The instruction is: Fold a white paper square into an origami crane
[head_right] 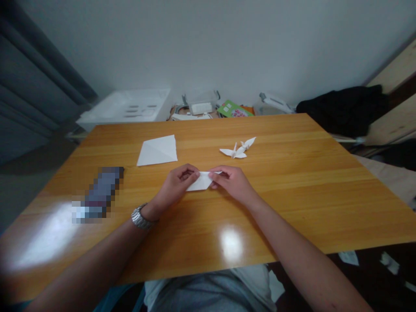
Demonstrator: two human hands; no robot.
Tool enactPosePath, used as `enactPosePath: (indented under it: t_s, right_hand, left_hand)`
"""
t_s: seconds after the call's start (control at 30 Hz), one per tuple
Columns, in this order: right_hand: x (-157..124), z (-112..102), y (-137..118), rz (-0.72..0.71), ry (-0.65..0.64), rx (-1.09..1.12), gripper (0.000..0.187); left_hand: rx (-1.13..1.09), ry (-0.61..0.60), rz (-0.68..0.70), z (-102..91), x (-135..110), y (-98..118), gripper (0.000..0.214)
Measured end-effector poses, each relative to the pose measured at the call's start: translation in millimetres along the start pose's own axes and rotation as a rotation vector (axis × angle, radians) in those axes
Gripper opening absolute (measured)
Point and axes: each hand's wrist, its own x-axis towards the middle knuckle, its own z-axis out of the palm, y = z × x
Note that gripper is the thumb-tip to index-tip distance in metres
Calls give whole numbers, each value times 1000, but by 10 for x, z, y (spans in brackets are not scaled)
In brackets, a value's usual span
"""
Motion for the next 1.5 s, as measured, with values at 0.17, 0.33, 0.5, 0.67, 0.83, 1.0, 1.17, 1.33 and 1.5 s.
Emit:
enactPosePath:
  t_s: [0.17, 0.33, 0.5, 0.67, 0.83, 1.0, 1.17, 1.33, 1.5]
  right_hand:
    - [3, -49, 13, -44, -19, 36, 41]
    - [-3, -77, 12, -54, -30, 16, 40]
    - [-8, -35, -11, -26, 34, 75, 40]
    - [-9, 8, -39, 43, 60, 237, 40]
    - [-2, -5, -46, 35, 4, 249, 41]
    - [5, -1, -31, -2, 30, 168, 38]
    - [11, 14, -28, 12, 96, 210, 34]
    - [19, 11, -18, 36, 124, 265, 32]
    - [22, 17, -11, 11, 136, 264, 29]
  left_hand:
    - [-12, 36, -14, -45, 14, -6, 27]
    - [-1, 50, 2, -74, 16, -20, 29]
    - [3, 66, -2, -58, 20, -9, 31]
    - [12, 81, -9, -46, 15, 0, 31]
    - [30, 119, -1, -40, 11, -18, 30]
    - [-5, 101, -19, -25, 1, 1, 29]
    - [-46, 57, -20, -7, -10, 17, 31]
    - [-70, 14, -16, 8, -11, 3, 33]
    - [-42, -40, -31, 8, -14, -30, 32]
